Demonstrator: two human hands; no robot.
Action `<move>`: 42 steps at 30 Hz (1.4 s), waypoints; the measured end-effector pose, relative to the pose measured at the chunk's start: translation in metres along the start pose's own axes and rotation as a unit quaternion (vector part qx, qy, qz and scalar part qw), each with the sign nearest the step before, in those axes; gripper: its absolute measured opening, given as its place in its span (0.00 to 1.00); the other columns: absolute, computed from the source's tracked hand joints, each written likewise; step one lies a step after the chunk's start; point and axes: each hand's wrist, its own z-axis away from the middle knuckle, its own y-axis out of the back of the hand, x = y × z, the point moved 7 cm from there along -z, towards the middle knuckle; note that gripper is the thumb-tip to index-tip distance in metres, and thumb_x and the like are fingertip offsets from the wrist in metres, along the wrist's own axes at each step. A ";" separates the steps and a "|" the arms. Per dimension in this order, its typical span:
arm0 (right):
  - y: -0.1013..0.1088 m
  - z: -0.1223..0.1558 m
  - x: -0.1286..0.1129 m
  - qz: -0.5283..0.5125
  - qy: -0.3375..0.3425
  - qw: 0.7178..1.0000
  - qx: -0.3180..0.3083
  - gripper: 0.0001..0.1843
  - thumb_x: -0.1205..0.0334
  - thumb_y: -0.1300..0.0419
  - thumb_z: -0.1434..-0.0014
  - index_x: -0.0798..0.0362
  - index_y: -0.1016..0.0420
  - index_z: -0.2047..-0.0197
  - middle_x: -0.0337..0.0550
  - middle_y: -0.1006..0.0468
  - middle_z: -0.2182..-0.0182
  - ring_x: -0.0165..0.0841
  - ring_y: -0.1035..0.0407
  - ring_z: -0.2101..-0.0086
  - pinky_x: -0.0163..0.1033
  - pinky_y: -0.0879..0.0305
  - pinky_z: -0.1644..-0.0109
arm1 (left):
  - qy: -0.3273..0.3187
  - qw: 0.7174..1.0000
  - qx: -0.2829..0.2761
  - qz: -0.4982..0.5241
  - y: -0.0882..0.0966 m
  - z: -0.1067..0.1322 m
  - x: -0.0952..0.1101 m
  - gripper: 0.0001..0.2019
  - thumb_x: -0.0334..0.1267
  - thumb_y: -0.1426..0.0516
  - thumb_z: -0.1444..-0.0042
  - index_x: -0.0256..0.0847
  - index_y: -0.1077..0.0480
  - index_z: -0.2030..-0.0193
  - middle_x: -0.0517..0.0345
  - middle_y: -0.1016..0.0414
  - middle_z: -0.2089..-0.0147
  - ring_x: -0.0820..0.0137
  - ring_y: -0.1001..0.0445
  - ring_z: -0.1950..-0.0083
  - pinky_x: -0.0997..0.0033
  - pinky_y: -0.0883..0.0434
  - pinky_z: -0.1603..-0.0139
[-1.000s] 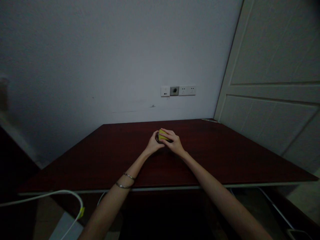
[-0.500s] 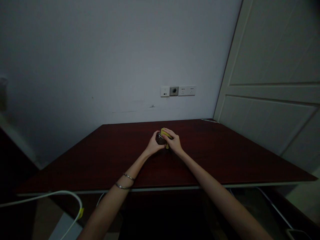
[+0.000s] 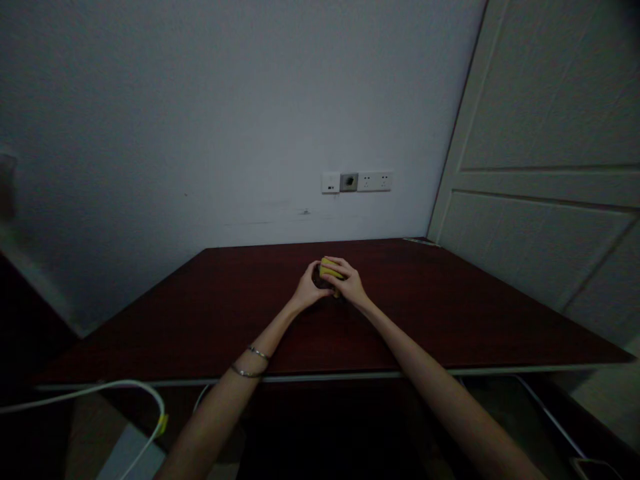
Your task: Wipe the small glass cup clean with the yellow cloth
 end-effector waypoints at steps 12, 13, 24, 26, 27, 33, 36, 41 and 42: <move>0.006 -0.004 0.023 -0.051 -0.074 0.995 0.034 0.18 0.52 0.38 0.52 0.50 0.24 0.58 0.45 0.25 0.55 0.38 0.33 0.53 0.44 0.39 0.47 | -0.004 0.999 -0.024 -0.030 -0.001 0.001 0.008 0.45 0.35 0.32 0.71 0.35 0.44 0.42 0.43 0.38 0.42 0.57 0.39 0.42 0.57 0.42 0.41; 0.006 -0.004 0.015 -0.027 -0.044 0.998 0.025 0.17 0.53 0.38 0.51 0.49 0.24 0.58 0.45 0.26 0.54 0.38 0.34 0.52 0.45 0.40 0.46 | 0.000 0.999 -0.020 -0.025 -0.001 0.001 0.008 0.45 0.35 0.32 0.71 0.35 0.44 0.42 0.42 0.38 0.42 0.57 0.38 0.42 0.58 0.42 0.41; 0.006 -0.001 0.008 0.040 -0.010 0.997 0.062 0.15 0.55 0.39 0.50 0.47 0.24 0.58 0.45 0.26 0.54 0.37 0.33 0.54 0.45 0.39 0.47 | 0.005 0.998 0.005 -0.057 0.002 0.000 0.004 0.46 0.36 0.32 0.72 0.35 0.43 0.41 0.42 0.39 0.42 0.56 0.39 0.41 0.57 0.43 0.40; 0.009 -0.003 0.022 -0.004 -0.059 0.996 0.074 0.17 0.53 0.38 0.52 0.50 0.23 0.59 0.46 0.24 0.57 0.38 0.31 0.56 0.44 0.37 0.49 | -0.012 0.997 -0.014 -0.073 0.000 0.001 0.007 0.46 0.37 0.32 0.72 0.34 0.43 0.41 0.42 0.39 0.41 0.56 0.40 0.41 0.57 0.44 0.39; 0.010 -0.004 0.028 -0.024 -0.084 0.994 0.073 0.17 0.52 0.38 0.52 0.51 0.23 0.60 0.46 0.24 0.58 0.38 0.30 0.57 0.45 0.36 0.49 | -0.017 0.997 -0.023 -0.075 -0.001 0.001 0.008 0.46 0.37 0.32 0.71 0.35 0.43 0.41 0.42 0.38 0.42 0.57 0.39 0.41 0.57 0.44 0.39; 0.011 -0.005 0.020 -0.051 -0.067 0.995 0.048 0.17 0.53 0.37 0.53 0.51 0.23 0.59 0.46 0.24 0.56 0.38 0.32 0.54 0.45 0.38 0.48 | 0.000 1.000 -0.023 -0.015 -0.002 0.000 0.007 0.44 0.37 0.32 0.69 0.34 0.43 0.42 0.44 0.35 0.44 0.59 0.36 0.44 0.60 0.40 0.42; 0.005 -0.003 0.003 -0.001 -0.010 1.000 0.024 0.15 0.56 0.37 0.52 0.46 0.23 0.59 0.44 0.27 0.52 0.38 0.34 0.51 0.46 0.40 0.46 | 0.025 0.999 -0.005 0.039 0.001 -0.002 0.004 0.42 0.37 0.33 0.68 0.32 0.42 0.43 0.43 0.33 0.47 0.60 0.32 0.48 0.62 0.35 0.46; 0.005 -0.003 0.000 -0.004 -0.008 1.000 0.029 0.15 0.55 0.37 0.52 0.47 0.23 0.59 0.44 0.27 0.53 0.38 0.34 0.52 0.45 0.40 0.46 | 0.023 0.998 -0.006 0.051 0.002 -0.002 0.007 0.37 0.38 0.33 0.67 0.32 0.38 0.48 0.45 0.30 0.50 0.62 0.30 0.51 0.62 0.34 0.48; 0.006 -0.004 0.003 -0.022 -0.024 0.999 0.037 0.16 0.55 0.38 0.52 0.48 0.23 0.58 0.45 0.26 0.53 0.38 0.33 0.52 0.44 0.39 0.46 | 0.026 0.998 -0.010 0.053 0.001 -0.002 0.007 0.36 0.38 0.33 0.67 0.32 0.38 0.48 0.45 0.30 0.51 0.62 0.30 0.52 0.62 0.34 0.48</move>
